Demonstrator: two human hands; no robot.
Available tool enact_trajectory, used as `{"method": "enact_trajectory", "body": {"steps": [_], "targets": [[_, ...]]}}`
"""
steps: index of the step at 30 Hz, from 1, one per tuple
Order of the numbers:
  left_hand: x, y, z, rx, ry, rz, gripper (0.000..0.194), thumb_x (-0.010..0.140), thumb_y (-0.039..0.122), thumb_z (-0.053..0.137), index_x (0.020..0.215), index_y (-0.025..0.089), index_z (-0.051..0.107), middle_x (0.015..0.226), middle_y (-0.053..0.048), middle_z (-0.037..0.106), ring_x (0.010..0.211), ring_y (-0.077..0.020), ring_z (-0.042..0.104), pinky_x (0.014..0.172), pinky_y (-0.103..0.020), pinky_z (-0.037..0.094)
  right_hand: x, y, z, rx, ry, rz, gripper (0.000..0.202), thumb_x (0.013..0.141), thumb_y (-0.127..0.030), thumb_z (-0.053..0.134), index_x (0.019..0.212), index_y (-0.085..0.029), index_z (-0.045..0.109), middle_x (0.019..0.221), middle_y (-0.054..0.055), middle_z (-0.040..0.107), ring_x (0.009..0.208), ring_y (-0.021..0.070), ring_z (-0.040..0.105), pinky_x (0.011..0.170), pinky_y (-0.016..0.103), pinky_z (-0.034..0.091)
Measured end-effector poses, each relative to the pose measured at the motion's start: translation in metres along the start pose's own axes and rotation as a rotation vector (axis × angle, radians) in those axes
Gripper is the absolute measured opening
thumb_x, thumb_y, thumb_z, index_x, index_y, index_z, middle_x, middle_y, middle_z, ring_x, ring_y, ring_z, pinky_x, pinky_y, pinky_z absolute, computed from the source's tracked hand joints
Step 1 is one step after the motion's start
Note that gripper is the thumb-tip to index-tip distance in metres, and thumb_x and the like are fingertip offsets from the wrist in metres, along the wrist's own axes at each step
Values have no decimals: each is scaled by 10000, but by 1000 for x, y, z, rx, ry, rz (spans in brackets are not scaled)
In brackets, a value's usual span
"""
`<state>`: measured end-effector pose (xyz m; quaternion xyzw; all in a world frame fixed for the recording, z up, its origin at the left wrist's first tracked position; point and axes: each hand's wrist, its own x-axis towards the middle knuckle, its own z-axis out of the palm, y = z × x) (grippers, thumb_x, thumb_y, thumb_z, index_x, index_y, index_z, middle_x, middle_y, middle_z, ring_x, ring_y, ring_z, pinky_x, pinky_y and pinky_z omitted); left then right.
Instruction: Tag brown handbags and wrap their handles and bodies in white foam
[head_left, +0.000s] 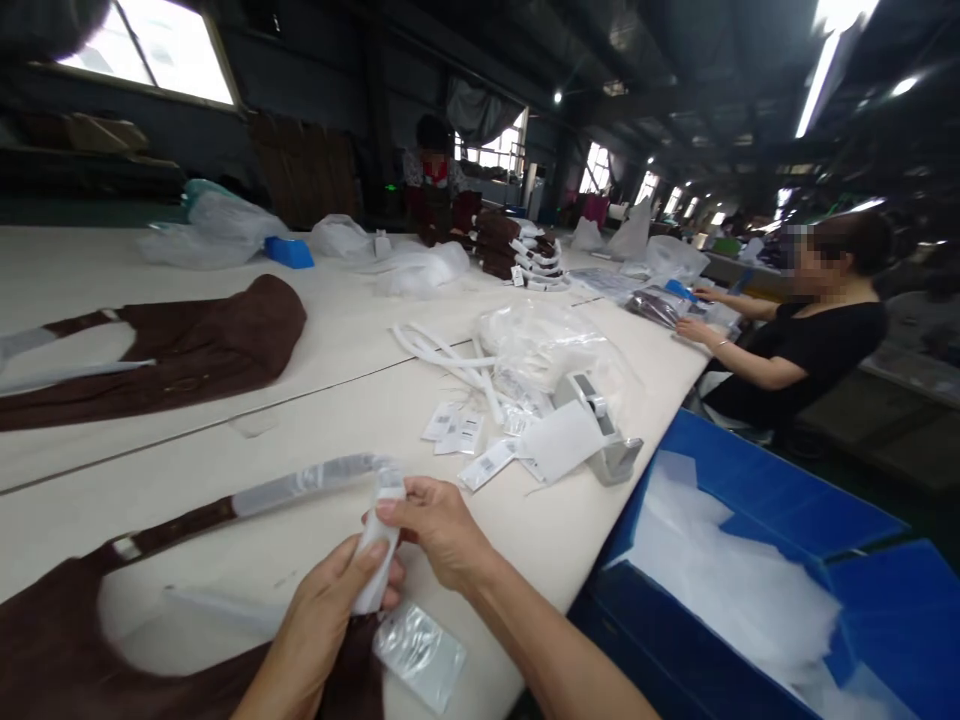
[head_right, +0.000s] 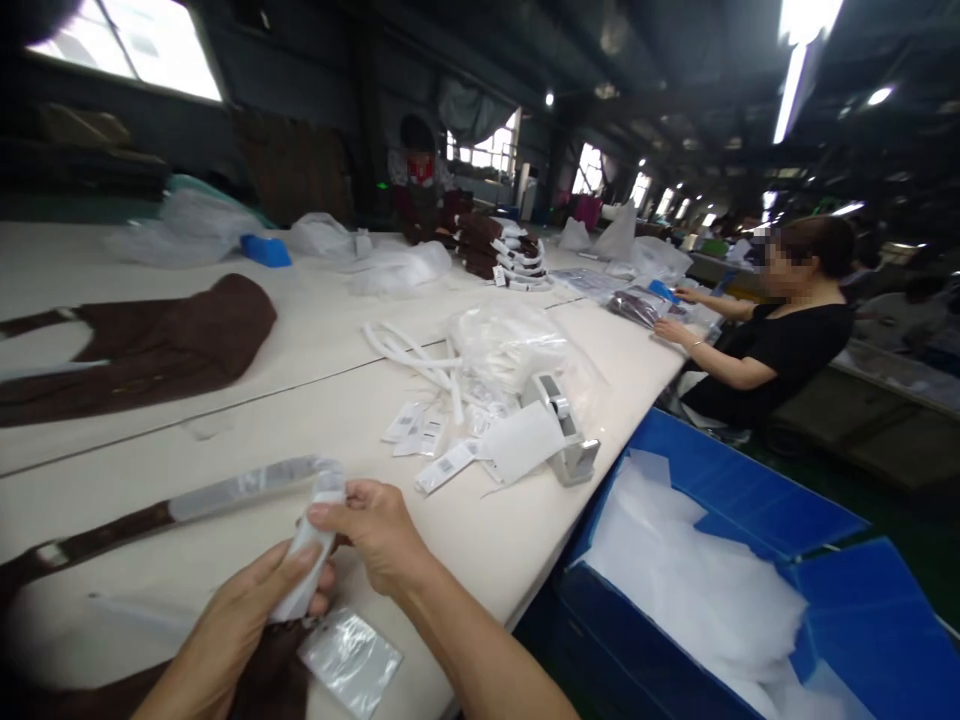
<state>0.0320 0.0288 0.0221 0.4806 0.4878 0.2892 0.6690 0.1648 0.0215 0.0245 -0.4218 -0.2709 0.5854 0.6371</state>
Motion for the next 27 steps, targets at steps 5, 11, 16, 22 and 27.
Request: {"method": "enact_trajectory", "body": {"steps": [5, 11, 16, 22, 27], "targets": [[0, 4, 9, 21, 114, -10, 424, 634, 532, 750, 830, 170, 648, 663, -31, 671, 507, -151, 575, 422, -194, 434, -47, -65, -81, -441, 266, -202, 288, 691, -427, 746, 820, -174, 701, 715, 18, 681, 663, 153, 602, 691, 298, 475], [5, 1, 8, 36, 80, -20, 436, 681, 550, 718, 865, 157, 667, 668, -40, 668, 517, -149, 578, 431, -186, 436, -84, -161, -196, -915, 867, -419, 287, 694, -463, 645, 714, -180, 688, 776, 58, 684, 841, 236, 590, 787, 338, 436], [3, 1, 8, 24, 78, -15, 426, 666, 552, 728, 845, 170, 666, 699, -44, 686, 529, -150, 583, 446, -188, 448, -78, -176, -223, -921, 793, -214, 256, 591, -413, 674, 556, -160, 674, 662, 79, 693, 744, 250, 613, 737, 355, 434], [-2, 6, 10, 16, 71, 35, 400, 662, 533, 726, 815, 168, 671, 697, -38, 678, 528, -149, 578, 443, -188, 445, -69, -174, -210, -872, 741, -115, 266, 523, -403, 716, 479, -164, 610, 554, 48, 633, 589, 179, 545, 613, 323, 394], [-3, 5, 9, 0, 65, 38, 428, 642, 538, 742, 831, 160, 674, 696, -43, 682, 525, -162, 594, 429, -201, 454, -70, -180, -196, -805, 747, -178, 291, 517, -426, 765, 555, -168, 635, 523, 28, 598, 570, 173, 527, 604, 328, 404]]}}
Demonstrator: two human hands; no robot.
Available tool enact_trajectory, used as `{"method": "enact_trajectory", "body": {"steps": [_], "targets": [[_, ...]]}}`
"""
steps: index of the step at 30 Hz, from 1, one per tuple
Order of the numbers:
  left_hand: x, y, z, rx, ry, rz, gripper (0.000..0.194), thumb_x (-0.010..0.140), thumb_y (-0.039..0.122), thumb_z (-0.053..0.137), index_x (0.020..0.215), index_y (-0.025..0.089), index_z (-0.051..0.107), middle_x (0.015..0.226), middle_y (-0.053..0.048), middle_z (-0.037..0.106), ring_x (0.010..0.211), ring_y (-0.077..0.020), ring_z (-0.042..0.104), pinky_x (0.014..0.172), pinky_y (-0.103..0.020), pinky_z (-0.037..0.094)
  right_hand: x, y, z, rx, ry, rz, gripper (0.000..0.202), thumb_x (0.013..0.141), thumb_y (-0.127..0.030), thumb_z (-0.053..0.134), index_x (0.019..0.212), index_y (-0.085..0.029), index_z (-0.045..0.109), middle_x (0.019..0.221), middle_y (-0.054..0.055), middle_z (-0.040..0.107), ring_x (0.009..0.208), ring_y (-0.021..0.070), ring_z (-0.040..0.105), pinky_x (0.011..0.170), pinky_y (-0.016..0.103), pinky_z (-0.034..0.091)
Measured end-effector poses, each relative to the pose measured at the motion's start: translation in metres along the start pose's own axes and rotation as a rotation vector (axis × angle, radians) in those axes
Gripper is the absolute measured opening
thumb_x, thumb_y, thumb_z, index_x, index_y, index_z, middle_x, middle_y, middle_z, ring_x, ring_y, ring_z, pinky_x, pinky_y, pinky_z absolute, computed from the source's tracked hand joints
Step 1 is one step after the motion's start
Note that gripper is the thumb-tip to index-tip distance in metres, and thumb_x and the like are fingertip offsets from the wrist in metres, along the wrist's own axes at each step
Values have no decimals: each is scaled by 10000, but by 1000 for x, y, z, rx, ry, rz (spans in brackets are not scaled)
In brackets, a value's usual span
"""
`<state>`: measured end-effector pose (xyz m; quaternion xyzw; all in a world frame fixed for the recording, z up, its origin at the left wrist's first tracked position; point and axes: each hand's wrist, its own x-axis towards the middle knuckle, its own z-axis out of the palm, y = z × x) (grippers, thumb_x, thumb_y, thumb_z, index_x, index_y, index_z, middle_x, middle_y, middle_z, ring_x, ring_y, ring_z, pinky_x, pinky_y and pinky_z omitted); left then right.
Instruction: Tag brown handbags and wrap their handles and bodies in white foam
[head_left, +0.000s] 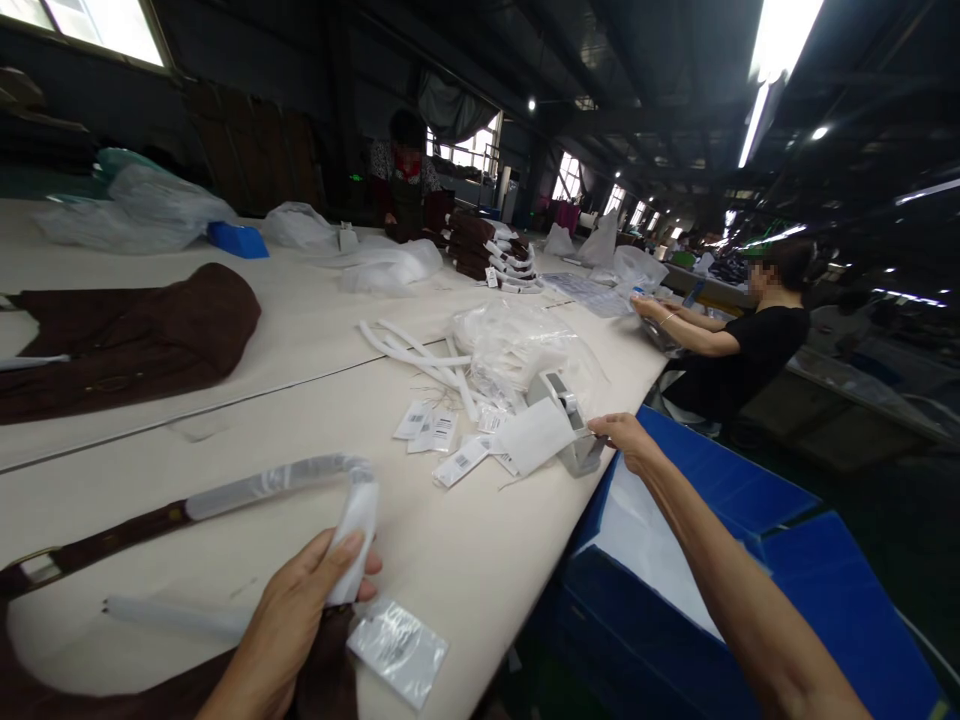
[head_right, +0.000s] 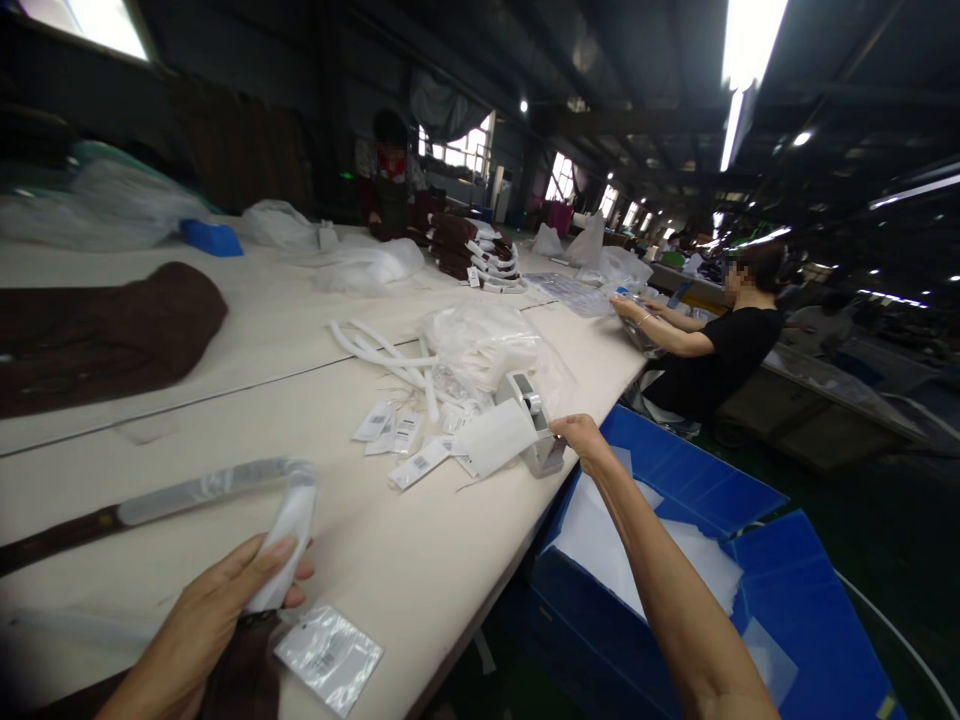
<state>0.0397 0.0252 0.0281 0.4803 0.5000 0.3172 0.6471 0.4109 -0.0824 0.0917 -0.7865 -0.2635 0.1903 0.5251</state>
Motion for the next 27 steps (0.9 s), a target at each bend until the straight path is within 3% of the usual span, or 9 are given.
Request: {"method": "enact_trajectory", "body": {"steps": [4, 8, 13, 16, 19, 22, 27], "targets": [[0, -1, -1, 1, -2, -29, 406, 671, 515, 730, 860, 160, 680, 707, -42, 685, 523, -148, 588, 432, -188, 457, -21, 5, -16, 68, 63, -33, 328, 548, -466, 761, 647, -173, 652, 631, 38, 648, 665, 174, 553, 666, 310, 423], [3, -4, -2, 11, -17, -74, 392, 677, 502, 732, 859, 160, 676, 714, -40, 675, 543, -145, 581, 430, -182, 453, -47, 33, -29, 105, 81, 57, 368, 563, -505, 743, 680, -179, 619, 694, 55, 664, 658, 166, 578, 602, 286, 436], [8, -6, -4, -26, -17, -98, 427, 638, 507, 766, 862, 154, 675, 716, -34, 663, 529, -144, 568, 432, -202, 452, -45, 65, -17, 86, 67, 138, 385, 569, -537, 718, 618, -205, 530, 522, 6, 571, 456, 120, 461, 460, 260, 359], [7, -7, -5, -35, -36, -74, 451, 630, 544, 776, 811, 150, 655, 667, -27, 651, 492, -124, 543, 436, -190, 428, -42, 73, -11, 23, 94, 124, 373, 573, -513, 704, 537, -225, 469, 441, -28, 485, 419, 106, 379, 431, 254, 274], [4, -9, -5, -30, -93, -30, 444, 686, 574, 725, 770, 151, 618, 634, -19, 633, 486, -115, 532, 451, -181, 407, -57, 76, -7, -39, 42, 141, 356, 605, -476, 680, 497, -240, 436, 386, -43, 415, 392, 108, 328, 423, 266, 222], [3, -11, -4, -47, -138, 11, 415, 743, 557, 676, 779, 152, 594, 679, -26, 637, 507, -119, 547, 476, -191, 408, -79, 64, 9, -104, -176, 136, 347, 678, -479, 654, 530, -225, 469, 420, -44, 428, 415, 107, 342, 453, 266, 252], [0, -14, -3, -58, -147, 52, 401, 814, 551, 604, 777, 152, 583, 648, -23, 615, 507, -113, 524, 493, -193, 390, -118, -11, 69, 83, -851, 30, 308, 795, -483, 668, 714, -196, 590, 501, -38, 492, 480, 107, 400, 505, 257, 310]]}}
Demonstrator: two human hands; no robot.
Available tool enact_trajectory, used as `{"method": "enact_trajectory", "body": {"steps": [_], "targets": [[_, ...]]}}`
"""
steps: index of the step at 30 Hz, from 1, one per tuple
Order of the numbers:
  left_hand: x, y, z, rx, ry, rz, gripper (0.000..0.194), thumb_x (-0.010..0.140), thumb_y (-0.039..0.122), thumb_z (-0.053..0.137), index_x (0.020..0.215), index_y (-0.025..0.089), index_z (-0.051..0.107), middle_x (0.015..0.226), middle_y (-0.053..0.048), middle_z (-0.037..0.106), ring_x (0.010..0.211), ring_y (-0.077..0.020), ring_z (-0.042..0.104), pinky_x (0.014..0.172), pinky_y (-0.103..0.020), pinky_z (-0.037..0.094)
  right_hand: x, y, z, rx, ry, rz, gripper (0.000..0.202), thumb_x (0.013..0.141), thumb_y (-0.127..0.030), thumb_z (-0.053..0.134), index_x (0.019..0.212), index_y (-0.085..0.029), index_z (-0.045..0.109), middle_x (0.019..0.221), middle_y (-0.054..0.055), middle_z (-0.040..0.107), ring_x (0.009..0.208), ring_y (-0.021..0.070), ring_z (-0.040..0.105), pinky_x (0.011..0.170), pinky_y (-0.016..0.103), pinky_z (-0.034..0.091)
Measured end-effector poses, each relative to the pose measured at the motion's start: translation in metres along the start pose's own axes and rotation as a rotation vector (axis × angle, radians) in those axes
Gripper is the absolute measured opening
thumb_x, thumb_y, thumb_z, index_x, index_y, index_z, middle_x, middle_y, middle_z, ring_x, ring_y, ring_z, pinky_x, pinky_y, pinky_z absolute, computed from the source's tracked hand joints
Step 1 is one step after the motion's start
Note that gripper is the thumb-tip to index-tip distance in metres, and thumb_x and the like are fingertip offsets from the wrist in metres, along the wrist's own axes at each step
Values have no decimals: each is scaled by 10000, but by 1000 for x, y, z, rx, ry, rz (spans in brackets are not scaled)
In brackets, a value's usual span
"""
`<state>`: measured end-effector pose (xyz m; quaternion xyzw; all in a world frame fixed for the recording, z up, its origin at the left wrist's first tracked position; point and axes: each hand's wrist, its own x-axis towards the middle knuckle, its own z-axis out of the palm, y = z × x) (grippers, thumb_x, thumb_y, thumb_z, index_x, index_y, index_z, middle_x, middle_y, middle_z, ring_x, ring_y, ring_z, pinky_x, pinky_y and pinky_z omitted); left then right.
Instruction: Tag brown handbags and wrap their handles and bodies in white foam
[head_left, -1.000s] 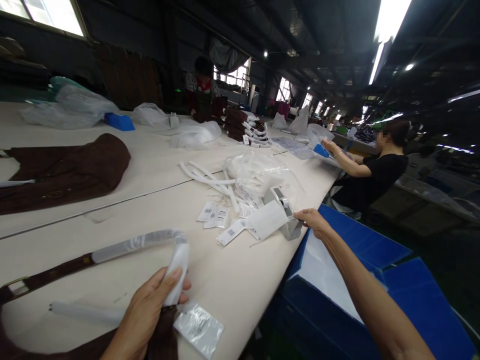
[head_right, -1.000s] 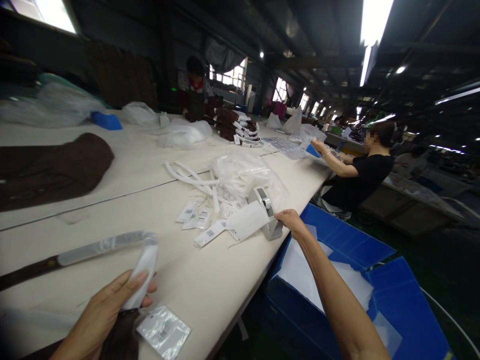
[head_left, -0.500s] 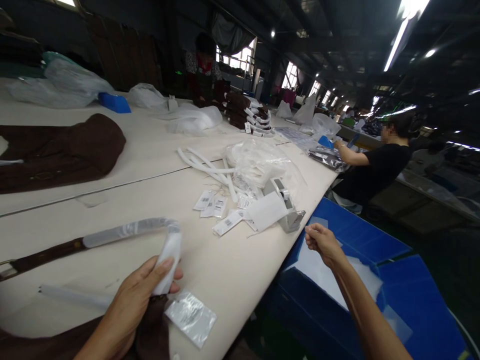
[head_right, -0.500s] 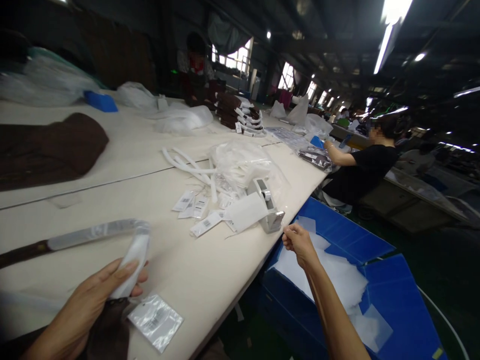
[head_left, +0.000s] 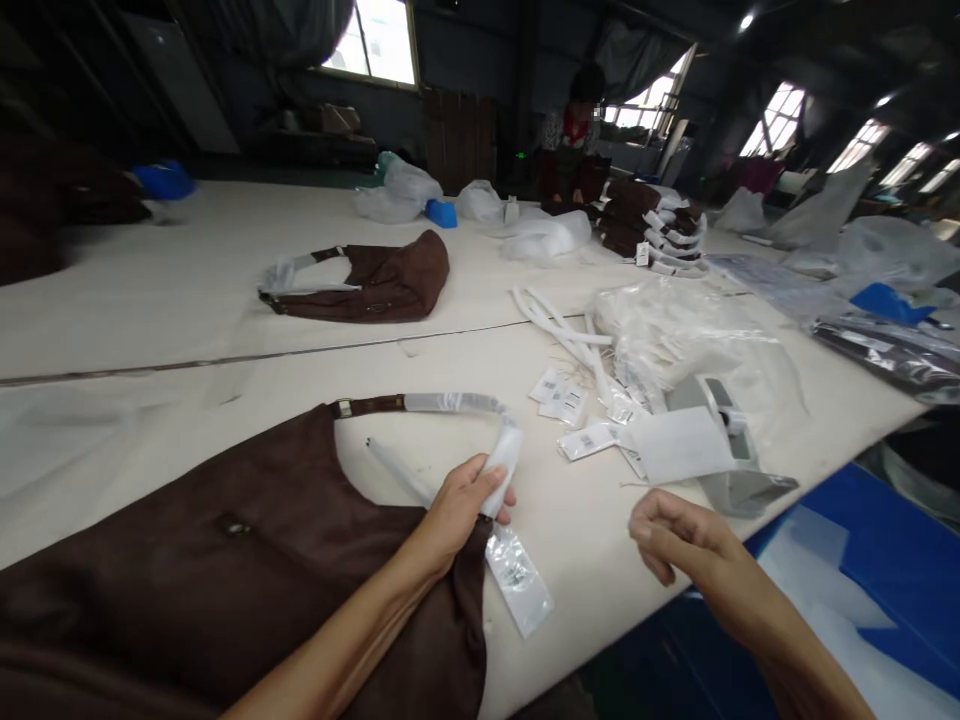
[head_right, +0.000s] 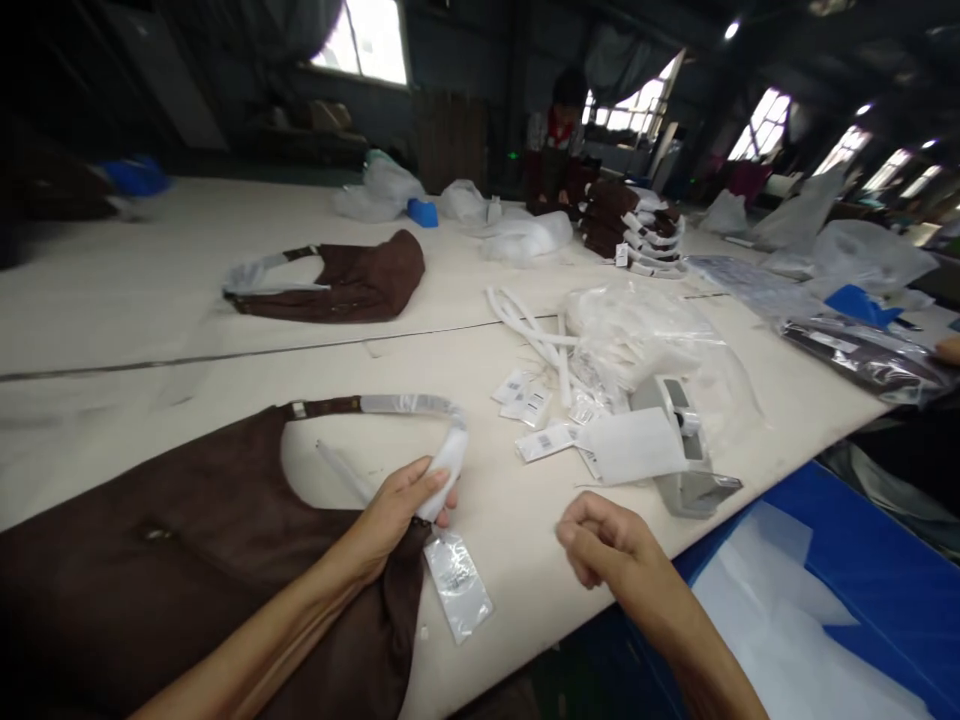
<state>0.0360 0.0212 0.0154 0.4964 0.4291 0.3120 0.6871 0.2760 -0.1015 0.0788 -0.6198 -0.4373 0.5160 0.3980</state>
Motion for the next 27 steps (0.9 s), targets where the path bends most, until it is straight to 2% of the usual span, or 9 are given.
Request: {"method": "enact_trajectory", "body": {"steps": [2, 4, 6, 8, 11, 13, 22, 25, 27], "targets": [[-3, -1, -1, -1, -23, 12, 412, 838, 557, 574, 774, 151, 585, 600, -14, 593, 490, -112, 503, 487, -194, 375, 16, -27, 32, 86, -215, -105, 258, 830, -431, 675, 755, -196, 600, 530, -31, 536, 503, 109, 441, 528, 257, 330], [-4, -2, -1, -24, -53, 51, 414, 845, 562, 564, 779, 153, 580, 590, -8, 585, 498, -120, 510, 499, -204, 382, 37, -40, 59, 156, -326, -184, 237, 839, -403, 684, 764, -196, 595, 540, -35, 550, 511, 105, 457, 536, 253, 338], [-4, -2, -2, -54, -67, 87, 408, 839, 558, 571, 776, 155, 572, 623, -10, 592, 530, -131, 537, 531, -220, 410, 59, -35, 78, 192, -328, -200, 263, 834, -411, 690, 749, -190, 576, 573, -34, 569, 509, 91, 449, 531, 242, 334], [-4, -1, -2, -80, -61, 92, 393, 821, 545, 595, 780, 155, 567, 666, -10, 599, 557, -139, 562, 555, -233, 432, 79, -18, 89, 198, -272, -167, 307, 820, -439, 695, 733, -184, 548, 630, -24, 607, 501, 75, 434, 514, 230, 318], [-3, -1, -1, -86, -48, 80, 370, 803, 521, 613, 791, 154, 568, 676, -7, 604, 542, -132, 564, 549, -231, 430, 96, 7, 95, 186, -195, -119, 366, 788, -471, 718, 703, -182, 509, 646, -11, 637, 485, 66, 414, 485, 221, 286], [-2, -1, -1, -76, -48, 80, 358, 805, 507, 606, 795, 151, 569, 680, -11, 613, 528, -125, 562, 544, -226, 428, 100, 15, 96, 190, -174, -109, 392, 774, -484, 727, 679, -182, 497, 603, -19, 620, 473, 65, 401, 475, 221, 269], [-5, -2, -7, -116, -104, 71, 301, 840, 442, 566, 815, 143, 586, 734, -33, 636, 560, -125, 567, 563, -222, 438, 105, 17, 95, 305, -267, -67, 380, 761, -484, 739, 676, -174, 537, 593, -28, 618, 463, 59, 392, 486, 229, 243], [-7, -3, -10, -115, -120, 79, 263, 840, 389, 529, 816, 138, 605, 745, -45, 640, 586, -138, 581, 571, -224, 437, 106, 19, 96, 305, -266, -78, 374, 767, -483, 732, 683, -172, 542, 616, -23, 633, 473, 61, 396, 491, 227, 252], [-8, -3, -10, -126, -139, 112, 294, 852, 418, 515, 846, 141, 616, 779, -52, 646, 612, -148, 591, 581, -230, 442, 106, 19, 97, 289, -254, -86, 380, 764, -492, 730, 685, -174, 539, 622, -20, 636, 478, 66, 402, 490, 227, 260]]}}
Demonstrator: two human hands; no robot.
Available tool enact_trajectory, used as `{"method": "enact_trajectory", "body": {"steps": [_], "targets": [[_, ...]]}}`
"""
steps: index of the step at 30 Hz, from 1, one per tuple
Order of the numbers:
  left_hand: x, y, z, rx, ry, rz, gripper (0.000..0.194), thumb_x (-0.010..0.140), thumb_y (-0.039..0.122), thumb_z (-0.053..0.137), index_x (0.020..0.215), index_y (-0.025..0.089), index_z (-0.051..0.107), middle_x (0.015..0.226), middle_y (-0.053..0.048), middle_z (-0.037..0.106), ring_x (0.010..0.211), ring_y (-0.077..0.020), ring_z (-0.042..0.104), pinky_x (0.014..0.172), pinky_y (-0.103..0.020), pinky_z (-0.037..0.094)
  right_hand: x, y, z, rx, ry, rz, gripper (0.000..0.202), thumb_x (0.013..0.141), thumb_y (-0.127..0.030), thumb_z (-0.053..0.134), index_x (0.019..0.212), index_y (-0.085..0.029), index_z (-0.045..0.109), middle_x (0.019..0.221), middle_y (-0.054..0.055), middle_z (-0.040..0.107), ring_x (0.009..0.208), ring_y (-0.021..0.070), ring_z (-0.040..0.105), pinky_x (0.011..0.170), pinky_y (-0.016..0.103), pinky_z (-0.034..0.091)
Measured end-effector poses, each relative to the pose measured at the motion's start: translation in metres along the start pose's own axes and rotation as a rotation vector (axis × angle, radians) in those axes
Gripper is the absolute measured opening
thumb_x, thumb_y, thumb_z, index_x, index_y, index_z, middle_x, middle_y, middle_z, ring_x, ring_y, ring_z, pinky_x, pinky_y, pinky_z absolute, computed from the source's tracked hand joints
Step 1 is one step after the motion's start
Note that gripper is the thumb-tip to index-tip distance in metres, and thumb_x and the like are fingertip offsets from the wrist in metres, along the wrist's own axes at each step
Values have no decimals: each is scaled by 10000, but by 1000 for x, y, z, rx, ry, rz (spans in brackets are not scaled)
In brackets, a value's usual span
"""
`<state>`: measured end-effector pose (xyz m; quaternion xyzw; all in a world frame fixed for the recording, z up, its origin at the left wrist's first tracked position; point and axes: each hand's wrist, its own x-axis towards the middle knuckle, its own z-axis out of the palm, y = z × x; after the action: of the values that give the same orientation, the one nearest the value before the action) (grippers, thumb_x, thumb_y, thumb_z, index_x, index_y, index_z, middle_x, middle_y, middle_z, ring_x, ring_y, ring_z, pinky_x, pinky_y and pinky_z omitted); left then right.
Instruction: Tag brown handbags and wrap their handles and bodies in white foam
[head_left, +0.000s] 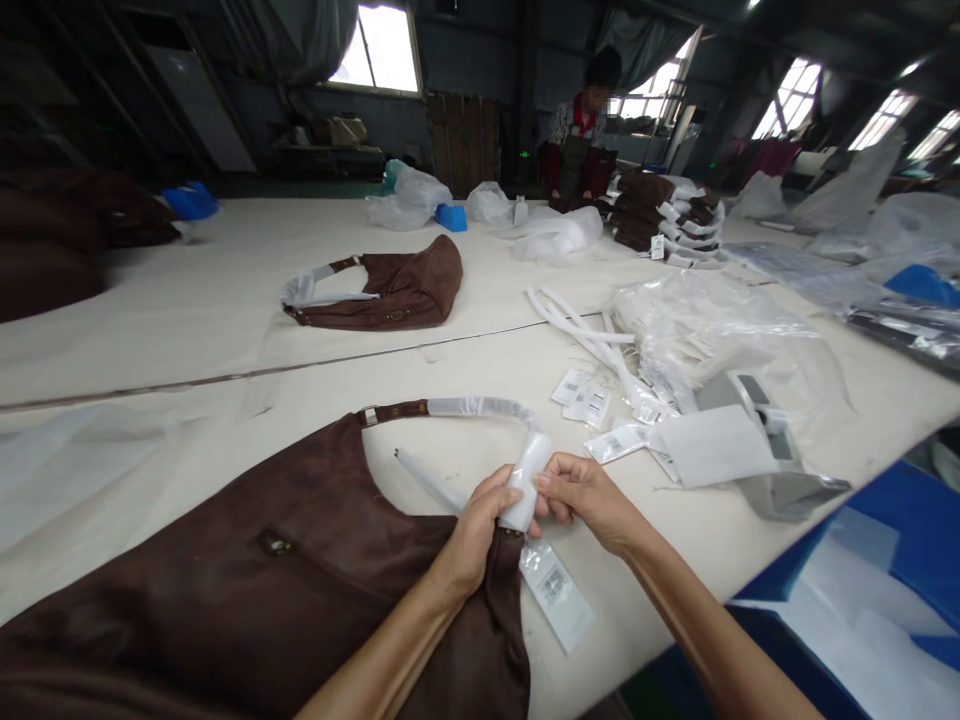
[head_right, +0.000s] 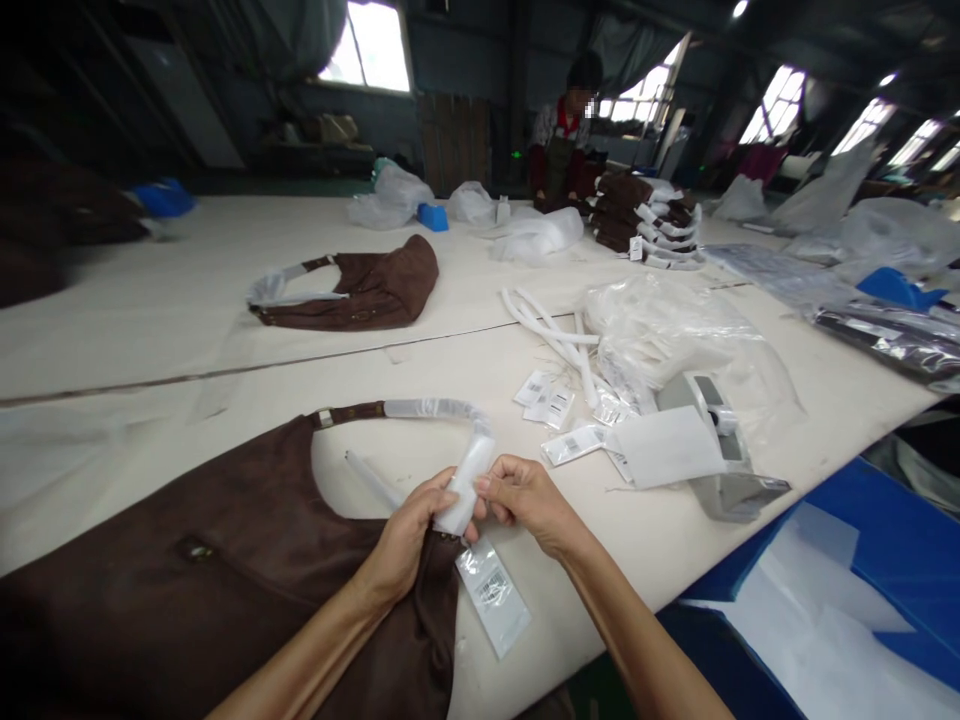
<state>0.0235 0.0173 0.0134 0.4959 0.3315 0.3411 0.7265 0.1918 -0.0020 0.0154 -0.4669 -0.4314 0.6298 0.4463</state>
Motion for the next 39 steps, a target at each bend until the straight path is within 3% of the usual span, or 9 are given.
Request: {"method": "enact_trajectory", "body": {"steps": [4, 7, 12, 17, 22, 27, 29, 34, 39], "targets": [[-2, 3, 5, 57, 71, 12, 400, 875, 536, 529, 799, 152, 610, 719, -37, 638, 569, -134, 563, 568, -223, 433, -2, -6, -4, -48, -28, -15, 378, 787, -498, 700, 687, -173, 536, 596, -27, 603, 490, 71, 406, 501, 226, 282], [-3, 7, 7, 79, 138, -7, 401, 879, 523, 545, 745, 150, 604, 631, -21, 608, 512, -118, 536, 532, -210, 414, -3, -11, -11, -73, -117, -6, 330, 802, -470, 686, 761, -159, 584, 646, -15, 612, 561, 88, 475, 566, 231, 348], [-4, 7, 3, 9, 127, -27, 374, 885, 502, 565, 843, 137, 633, 757, -48, 647, 509, -98, 533, 522, -207, 429, 2, -9, -8, -76, -148, -8, 340, 782, -479, 693, 812, -160, 576, 682, 9, 653, 597, 107, 518, 616, 251, 389], [-3, 2, -2, -26, 146, -20, 344, 915, 481, 554, 962, 147, 623, 792, -42, 639, 520, -76, 497, 514, -185, 410, 11, 1, 14, -21, -103, -112, 306, 848, -469, 615, 834, -174, 535, 614, -7, 636, 555, 115, 555, 569, 240, 375], [-3, 1, -1, -10, 127, -33, 338, 945, 465, 512, 1057, 159, 602, 749, -22, 627, 505, -76, 498, 516, -186, 402, 18, 12, 19, 50, -59, -86, 216, 868, -396, 592, 874, -197, 507, 555, -40, 605, 488, 137, 581, 522, 242, 391], [-1, 1, 4, -13, 156, -24, 370, 945, 476, 502, 1094, 148, 583, 685, -12, 613, 509, -92, 522, 520, -189, 419, 22, 19, 29, -34, 199, -155, 185, 822, -336, 664, 791, -190, 556, 615, -38, 580, 557, 120, 546, 562, 238, 412], [0, -1, 4, -33, 147, -21, 374, 940, 491, 503, 1049, 143, 587, 664, -14, 608, 504, -99, 525, 513, -193, 417, 16, 19, 35, 72, 232, -100, 222, 834, -369, 659, 756, -189, 555, 565, -47, 516, 511, 112, 493, 528, 239, 383], [3, -7, 6, -81, 150, 7, 405, 914, 538, 516, 955, 144, 602, 634, -18, 594, 481, -110, 521, 488, -200, 398, -5, 24, 40, 466, 99, -4, 286, 863, -451, 619, 794, -176, 585, 644, -14, 464, 608, 132, 472, 608, 274, 402], [7, -7, 7, -127, 132, 10, 390, 901, 523, 536, 921, 146, 632, 611, 7, 530, 485, -114, 490, 474, -203, 384, -1, 27, 48, 277, 270, 54, 365, 772, -505, 731, 838, -165, 617, 571, -52, 384, 509, 81, 289, 474, 226, 227]]}}
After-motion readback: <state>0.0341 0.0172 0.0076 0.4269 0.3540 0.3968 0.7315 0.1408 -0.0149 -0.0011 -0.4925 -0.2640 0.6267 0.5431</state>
